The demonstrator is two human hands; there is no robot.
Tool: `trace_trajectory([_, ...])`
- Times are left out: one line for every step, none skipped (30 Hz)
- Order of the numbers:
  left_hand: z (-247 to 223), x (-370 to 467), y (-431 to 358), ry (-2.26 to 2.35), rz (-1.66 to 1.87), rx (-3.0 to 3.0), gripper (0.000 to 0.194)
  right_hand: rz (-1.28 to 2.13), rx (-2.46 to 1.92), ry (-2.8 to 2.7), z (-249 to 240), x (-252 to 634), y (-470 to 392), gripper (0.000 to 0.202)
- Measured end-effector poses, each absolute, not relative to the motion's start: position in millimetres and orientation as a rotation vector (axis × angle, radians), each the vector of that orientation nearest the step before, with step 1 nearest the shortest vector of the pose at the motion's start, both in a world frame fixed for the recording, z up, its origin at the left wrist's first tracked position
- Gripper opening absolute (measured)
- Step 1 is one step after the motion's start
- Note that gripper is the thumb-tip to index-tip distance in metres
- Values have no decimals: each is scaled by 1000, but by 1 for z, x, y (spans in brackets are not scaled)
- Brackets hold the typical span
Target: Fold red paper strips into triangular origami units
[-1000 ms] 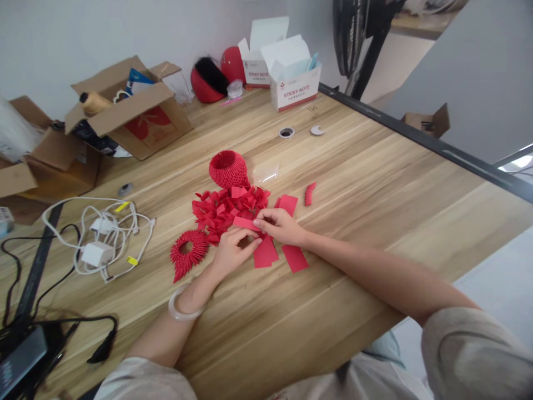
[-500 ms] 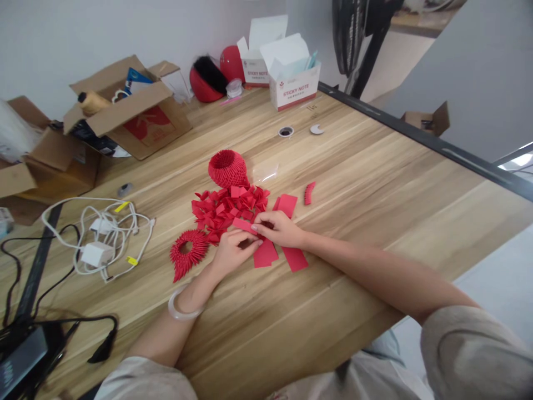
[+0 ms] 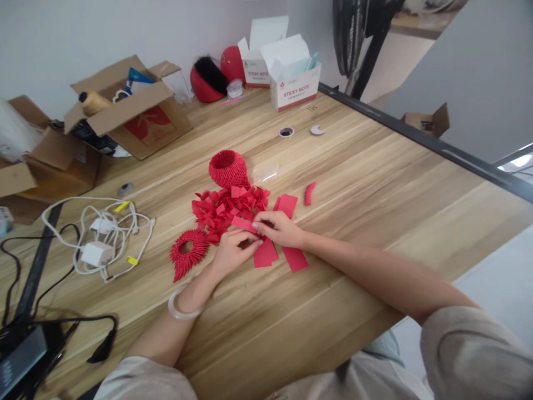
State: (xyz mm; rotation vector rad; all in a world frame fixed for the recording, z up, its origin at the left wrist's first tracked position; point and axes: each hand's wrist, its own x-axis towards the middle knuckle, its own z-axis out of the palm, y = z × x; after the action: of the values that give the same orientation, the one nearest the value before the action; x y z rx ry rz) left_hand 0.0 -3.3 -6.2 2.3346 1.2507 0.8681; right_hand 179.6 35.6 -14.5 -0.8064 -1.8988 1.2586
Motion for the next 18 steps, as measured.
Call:
trace_trajectory([-6, 0, -3, 1254, 866, 2335, 15, 1262, -803, -1899, -15, 179, 36, 24])
trace_trajectory([-6, 0, -3, 1257, 864, 2339, 15, 1262, -802, -1903, -15, 179, 36, 24])
trace_trajectory([-6, 0, -3, 1258, 864, 2343, 15, 1260, -801, -1909, -15, 179, 36, 24])
trace_trajectory([-6, 0, -3, 1257, 867, 2346, 15, 1256, -801, -1914, -16, 179, 36, 24])
trace_trajectory([-7, 0, -3, 1253, 873, 2348, 15, 1254, -800, -1915, -16, 179, 36, 23])
trace_trajectory([-7, 0, -3, 1250, 877, 2346, 15, 1255, -798, -1914, -16, 179, 36, 23])
trace_trajectory([-7, 0, -3, 1245, 875, 2344, 15, 1258, -794, -1909, -17, 179, 36, 22])
trace_trajectory([-7, 0, -4, 1237, 868, 2344, 15, 1264, -787, -1902, -17, 178, 36, 21])
trace_trajectory([-7, 0, -4, 1225, 854, 2346, 15, 1269, -779, -1894, -18, 178, 36, 20])
trace_trajectory([-6, 0, -4, 1210, 839, 2349, 15, 1272, -770, -1887, -18, 178, 37, 19])
trace_trajectory([-6, 0, -4, 1195, 828, 2354, 15, 1272, -763, -1883, -19, 178, 37, 18])
trace_trajectory([-6, 0, -4, 1183, 821, 2359, 14, 1268, -757, -1881, -19, 178, 37, 18])
trace_trajectory([-5, 0, -4, 1172, 823, 2363, 14, 1264, -754, -1881, -19, 177, 37, 18])
trace_trajectory([-5, 0, -4, 1168, 826, 2363, 14, 1262, -751, -1882, -20, 177, 37, 17])
trace_trajectory([-5, 0, -4, 1168, 824, 2361, 13, 1264, -750, -1883, -20, 177, 37, 17])
trace_trajectory([-4, 0, -4, 1170, 818, 2357, 13, 1268, -748, -1885, -20, 177, 37, 16])
trace_trajectory([-4, 0, -4, 1172, 808, 2351, 13, 1272, -746, -1887, -20, 177, 37, 16])
trace_trajectory([-4, 0, -4, 1175, 799, 2345, 13, 1275, -745, -1889, -20, 177, 36, 15])
